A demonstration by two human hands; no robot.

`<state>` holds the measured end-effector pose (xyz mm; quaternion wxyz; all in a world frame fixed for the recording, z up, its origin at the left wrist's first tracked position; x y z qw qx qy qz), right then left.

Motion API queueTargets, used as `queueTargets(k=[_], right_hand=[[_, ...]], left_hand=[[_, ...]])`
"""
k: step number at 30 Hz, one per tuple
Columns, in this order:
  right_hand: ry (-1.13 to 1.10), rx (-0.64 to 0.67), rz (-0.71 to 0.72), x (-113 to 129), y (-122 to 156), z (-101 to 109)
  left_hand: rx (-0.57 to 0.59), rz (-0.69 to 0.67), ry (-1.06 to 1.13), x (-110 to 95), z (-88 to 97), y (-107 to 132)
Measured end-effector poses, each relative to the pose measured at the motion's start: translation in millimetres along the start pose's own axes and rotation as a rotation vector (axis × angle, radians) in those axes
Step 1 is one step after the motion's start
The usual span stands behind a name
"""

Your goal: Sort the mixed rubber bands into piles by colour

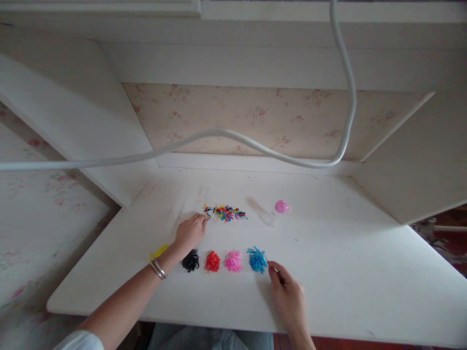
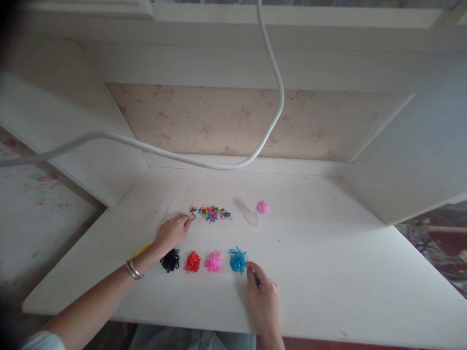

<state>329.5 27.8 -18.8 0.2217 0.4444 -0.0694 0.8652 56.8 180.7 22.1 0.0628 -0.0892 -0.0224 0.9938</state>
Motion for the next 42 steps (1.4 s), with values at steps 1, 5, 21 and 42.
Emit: queueTargets(k=[1,5,21,42], right_hand=[[0.004,0.002,-0.001,0,0,0],[-0.007,-0.001,-0.001,2,0,1],[-0.023,-0.02,0.007,0,0,-1],[-0.06,-0.061,0.009,6,3,4]], left_hand=[[0.001,-0.002,-0.003,0,-0.2,0],[0.007,0.003,-0.018,5,-0.1,-1],[0.045,-0.005,-0.009,-1,-2.9,-4],[0.084,-0.347,0.159,-105,18.1,69]])
Point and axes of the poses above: each hand's wrist, its own y-axis away from the middle knuckle, its own z-axis out of the back of the hand, x = y × z, the point moved 3 cm from there along -y, towards the middle knuckle, and after that the axes turned 4 degrees about -x, right-handed, at the moved point
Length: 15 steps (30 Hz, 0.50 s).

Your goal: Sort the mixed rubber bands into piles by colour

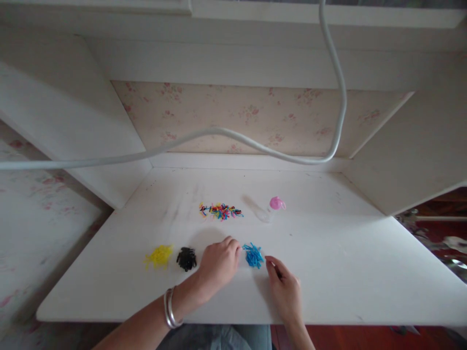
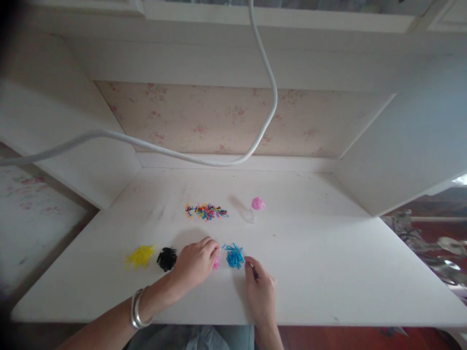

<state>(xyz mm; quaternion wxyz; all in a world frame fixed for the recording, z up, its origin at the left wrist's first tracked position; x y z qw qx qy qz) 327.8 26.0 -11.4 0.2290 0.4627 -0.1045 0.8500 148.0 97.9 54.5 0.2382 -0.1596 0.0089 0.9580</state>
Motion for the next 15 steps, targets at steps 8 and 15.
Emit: queueTargets(k=[8,15], right_hand=[[-0.003,0.007,0.005,-2,2,0],[-0.039,0.014,-0.043,-8,-2,1]], left_hand=[[0.055,-0.008,0.026,-27,-15.7,-12],[-0.268,0.051,0.207,20,16.1,20]])
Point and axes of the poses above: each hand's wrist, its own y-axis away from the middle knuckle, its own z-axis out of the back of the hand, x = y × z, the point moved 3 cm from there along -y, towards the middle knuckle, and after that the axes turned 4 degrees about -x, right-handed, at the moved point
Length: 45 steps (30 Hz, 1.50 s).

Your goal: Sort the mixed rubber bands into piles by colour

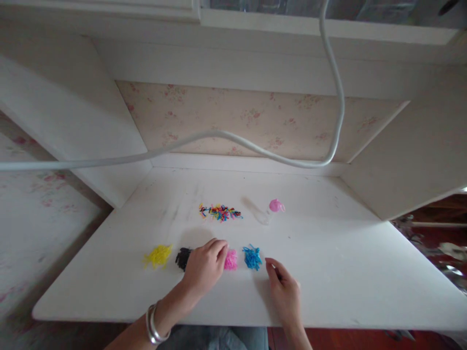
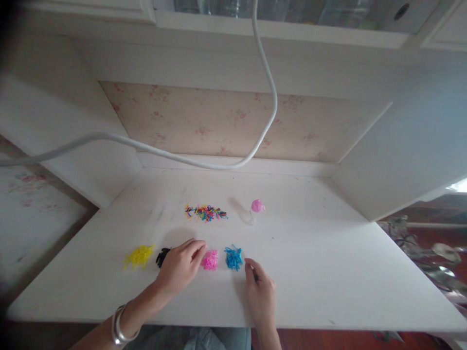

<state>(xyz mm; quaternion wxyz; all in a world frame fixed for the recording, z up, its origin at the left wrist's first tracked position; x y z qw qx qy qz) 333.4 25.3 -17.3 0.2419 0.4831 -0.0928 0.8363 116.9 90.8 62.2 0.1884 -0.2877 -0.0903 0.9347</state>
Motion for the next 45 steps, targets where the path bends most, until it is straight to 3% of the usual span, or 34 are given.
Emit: queueTargets(k=[4,9,15,18,21,29,37,45], right_hand=[[0.002,0.046,-0.003,0,-9,-6],[0.143,0.139,0.106,29,-21,-19],[0.506,0.168,0.239,80,-56,-45],[0.727,0.168,0.225,91,-80,-60],[0.808,0.166,0.219,96,-97,-72],[0.835,0.167,0.252,94,-101,-85],[0.781,0.174,0.265,81,-89,-59],[0.568,0.172,0.238,63,-49,-30]], left_hand=[[-0.198,0.081,0.22,43,14.2,46],[-0.301,0.322,0.307,90,20.4,103],[-0.444,0.595,0.435,120,27.8,116],[-0.483,0.705,0.47,126,26.9,114],[-0.5,0.77,0.486,128,25.8,115],[-0.465,0.622,0.443,122,26.8,108],[-0.424,0.587,0.435,125,20.9,111],[-0.392,0.543,0.399,121,21.3,106]])
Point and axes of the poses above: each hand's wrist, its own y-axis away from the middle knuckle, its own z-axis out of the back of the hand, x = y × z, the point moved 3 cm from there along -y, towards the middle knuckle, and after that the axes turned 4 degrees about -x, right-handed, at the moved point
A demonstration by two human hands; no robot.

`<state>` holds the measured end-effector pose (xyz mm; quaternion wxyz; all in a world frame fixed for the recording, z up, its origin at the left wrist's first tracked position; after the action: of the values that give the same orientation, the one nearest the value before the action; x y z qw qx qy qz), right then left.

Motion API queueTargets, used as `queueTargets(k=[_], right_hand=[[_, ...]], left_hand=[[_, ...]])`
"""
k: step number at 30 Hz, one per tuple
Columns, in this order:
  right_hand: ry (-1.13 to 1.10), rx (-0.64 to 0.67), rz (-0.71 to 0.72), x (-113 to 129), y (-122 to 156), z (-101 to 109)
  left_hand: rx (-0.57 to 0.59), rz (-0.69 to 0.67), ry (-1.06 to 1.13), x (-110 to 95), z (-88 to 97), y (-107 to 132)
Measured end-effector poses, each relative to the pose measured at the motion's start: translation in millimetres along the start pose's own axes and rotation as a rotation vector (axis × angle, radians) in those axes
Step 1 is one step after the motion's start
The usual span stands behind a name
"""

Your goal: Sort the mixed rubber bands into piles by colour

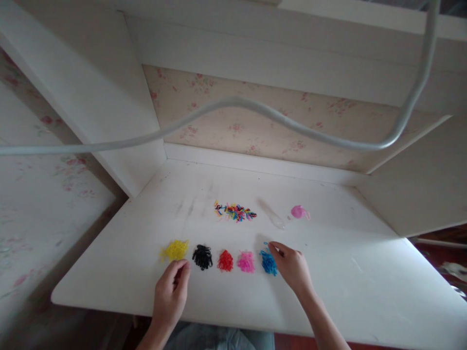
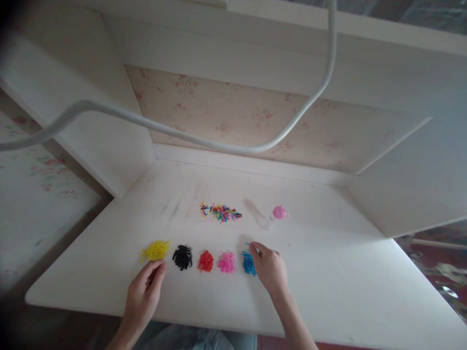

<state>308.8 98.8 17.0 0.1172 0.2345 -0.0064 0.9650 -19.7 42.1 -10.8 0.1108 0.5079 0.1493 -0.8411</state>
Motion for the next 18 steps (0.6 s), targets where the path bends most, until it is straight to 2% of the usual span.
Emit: queueTargets(k=[7,12,14,18], right_hand=[[-0.031,-0.002,-0.044,-16,28,2],[-0.188,-0.1,-0.243,-50,49,-4],[-0.263,-0.125,-0.279,-59,58,-9],[-0.334,-0.135,-0.25,-60,66,-14]], left_hand=[[0.009,0.004,0.001,-4,2.6,2],[0.059,-0.006,-0.051,-10,1.8,3],[0.094,-0.031,-0.098,-18,-0.7,1],[0.216,-0.135,-0.232,-45,-12.2,-12]])
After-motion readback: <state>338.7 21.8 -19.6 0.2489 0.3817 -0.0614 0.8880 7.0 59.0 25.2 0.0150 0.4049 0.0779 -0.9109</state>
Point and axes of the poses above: each hand's wrist, its own y-axis away from the middle knuckle, its own z-axis out of the back of the hand, x = y × z, the point moved 3 cm from there along -y, towards the middle knuckle, and after that the axes turned 4 degrees about -x, right-handed, at the moved point
